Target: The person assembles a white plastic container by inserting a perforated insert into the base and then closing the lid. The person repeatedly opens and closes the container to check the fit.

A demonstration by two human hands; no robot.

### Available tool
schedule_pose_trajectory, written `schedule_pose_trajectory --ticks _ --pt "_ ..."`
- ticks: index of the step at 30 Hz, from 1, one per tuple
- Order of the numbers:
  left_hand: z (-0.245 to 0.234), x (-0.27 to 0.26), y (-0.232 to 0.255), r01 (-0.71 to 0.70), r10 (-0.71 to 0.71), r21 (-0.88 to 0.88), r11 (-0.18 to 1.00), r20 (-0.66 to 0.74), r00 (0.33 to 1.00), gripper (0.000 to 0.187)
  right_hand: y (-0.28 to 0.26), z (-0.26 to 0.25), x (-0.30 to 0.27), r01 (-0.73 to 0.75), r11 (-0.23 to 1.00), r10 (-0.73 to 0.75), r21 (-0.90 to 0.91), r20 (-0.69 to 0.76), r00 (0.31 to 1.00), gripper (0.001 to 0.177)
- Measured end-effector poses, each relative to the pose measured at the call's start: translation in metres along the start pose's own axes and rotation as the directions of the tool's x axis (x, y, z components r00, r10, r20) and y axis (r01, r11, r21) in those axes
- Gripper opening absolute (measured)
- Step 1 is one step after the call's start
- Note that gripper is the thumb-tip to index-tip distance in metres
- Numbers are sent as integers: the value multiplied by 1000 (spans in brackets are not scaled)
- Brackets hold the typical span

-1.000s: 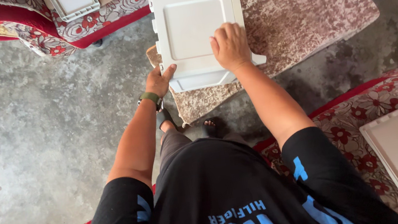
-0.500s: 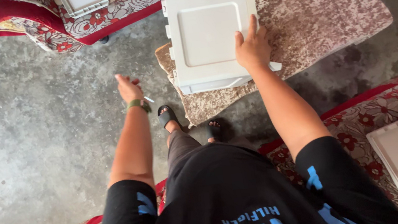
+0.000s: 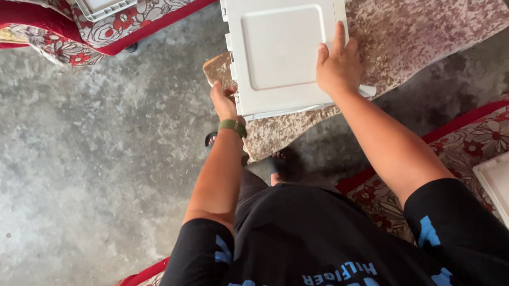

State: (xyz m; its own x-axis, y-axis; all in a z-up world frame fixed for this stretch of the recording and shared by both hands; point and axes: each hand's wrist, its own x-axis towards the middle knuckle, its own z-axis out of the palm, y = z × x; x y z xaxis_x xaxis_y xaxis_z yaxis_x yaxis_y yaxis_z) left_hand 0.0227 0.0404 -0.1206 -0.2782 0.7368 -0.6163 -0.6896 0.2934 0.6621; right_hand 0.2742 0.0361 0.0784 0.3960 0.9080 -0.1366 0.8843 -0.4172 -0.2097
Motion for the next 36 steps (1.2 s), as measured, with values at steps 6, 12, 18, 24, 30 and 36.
schedule_pose_trajectory --ticks 6,12,18,24,30,36 --pt "18 -39 58 -201 128 478 855 180 975 43 -5 -8 1 -49 997 45 52 74 996 69" --pt "67 -111 88 -375 320 898 231 294 901 62 1 -6 -9 217 976 -215 0 -102 971 73" --pt "80 -124 106 -302 239 953 30 286 928 72 -6 -6 -11 559 815 -578 -152 -264 772 72" --pt "82 -118 105 -303 240 953 -3 295 925 74 -6 17 -12 717 677 -690 -168 -484 538 68" --pt "79 -122 105 -256 216 967 3 249 944 74 -3 19 -24 730 676 -720 -100 -301 626 66" --pt "84 -126 109 -250 205 967 46 236 950 72 -11 4 -18 732 673 -676 -103 -488 552 63"
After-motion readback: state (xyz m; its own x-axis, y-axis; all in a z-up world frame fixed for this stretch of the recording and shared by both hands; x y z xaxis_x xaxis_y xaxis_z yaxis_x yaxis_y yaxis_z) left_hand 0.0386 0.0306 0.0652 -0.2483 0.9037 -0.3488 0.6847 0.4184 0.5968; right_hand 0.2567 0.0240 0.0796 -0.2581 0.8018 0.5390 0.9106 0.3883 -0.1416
